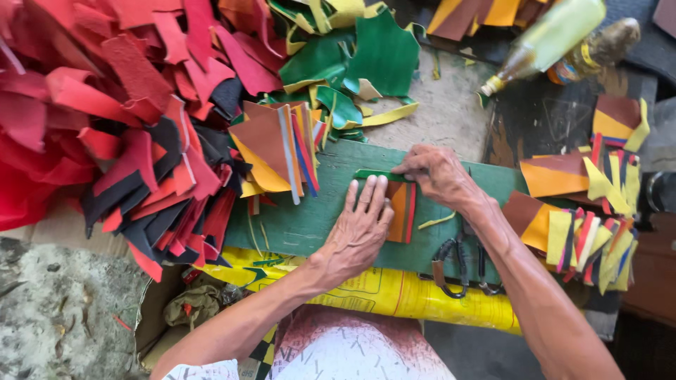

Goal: The person uses shears to cut small rectangular pieces of colored material on a green work surface. They repeatedly pick up pieces, trim edges, and place the cut pieces into a growing stack. The person also handles green material, cutting and folding it before adding it to the stack.

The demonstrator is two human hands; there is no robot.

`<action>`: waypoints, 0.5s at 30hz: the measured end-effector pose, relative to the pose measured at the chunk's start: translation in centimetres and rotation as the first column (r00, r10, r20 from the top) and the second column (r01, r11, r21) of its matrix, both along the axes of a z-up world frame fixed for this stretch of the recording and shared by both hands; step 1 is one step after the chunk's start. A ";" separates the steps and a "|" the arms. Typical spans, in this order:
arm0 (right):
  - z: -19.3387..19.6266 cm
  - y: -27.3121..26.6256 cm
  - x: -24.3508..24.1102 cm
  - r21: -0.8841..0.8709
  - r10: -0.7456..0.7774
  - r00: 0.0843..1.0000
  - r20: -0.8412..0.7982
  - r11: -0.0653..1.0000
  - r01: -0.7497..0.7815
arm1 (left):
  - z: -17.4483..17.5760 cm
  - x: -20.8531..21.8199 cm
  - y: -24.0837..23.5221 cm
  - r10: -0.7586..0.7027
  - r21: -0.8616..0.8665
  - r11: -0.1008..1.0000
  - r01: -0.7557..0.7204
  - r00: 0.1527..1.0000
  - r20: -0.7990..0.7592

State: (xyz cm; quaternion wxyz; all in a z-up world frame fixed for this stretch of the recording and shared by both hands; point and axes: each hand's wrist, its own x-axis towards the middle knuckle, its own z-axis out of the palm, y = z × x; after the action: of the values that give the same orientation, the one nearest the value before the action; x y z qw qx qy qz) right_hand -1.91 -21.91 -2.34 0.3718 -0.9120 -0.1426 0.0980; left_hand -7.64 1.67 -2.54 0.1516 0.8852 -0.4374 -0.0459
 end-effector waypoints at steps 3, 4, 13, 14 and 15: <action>0.4 0.1 0.3 0.027 0.024 0.999 0.026 0.999 -0.025 | 0.1 0.1 0.0 0.015 -0.025 1.000 -0.015 1.000 0.011; 0.5 0.4 0.2 0.041 0.024 0.998 0.057 0.999 -0.027 | 0.1 0.1 0.0 0.016 -0.031 0.999 -0.016 1.000 0.010; 0.8 0.5 0.3 0.008 0.162 0.986 0.030 0.987 -0.162 | -0.2 -0.3 0.0 0.044 -0.045 0.998 -0.044 0.999 -0.017; 1.0 0.4 0.5 0.007 0.180 0.984 0.011 0.984 -0.180 | -0.2 -0.4 0.0 0.051 -0.056 0.997 -0.052 0.999 -0.014; 1.2 0.4 0.6 -0.007 0.201 0.979 0.022 0.980 -0.200 | -0.2 -0.5 0.0 0.058 -0.032 0.998 -0.058 0.998 -0.005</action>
State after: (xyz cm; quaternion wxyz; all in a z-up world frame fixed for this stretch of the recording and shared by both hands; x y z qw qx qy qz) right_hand -1.32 -21.55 -1.18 0.3560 -0.8951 -0.2377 0.1250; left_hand -8.16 1.68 -2.75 0.1680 0.8949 -0.4118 -0.0361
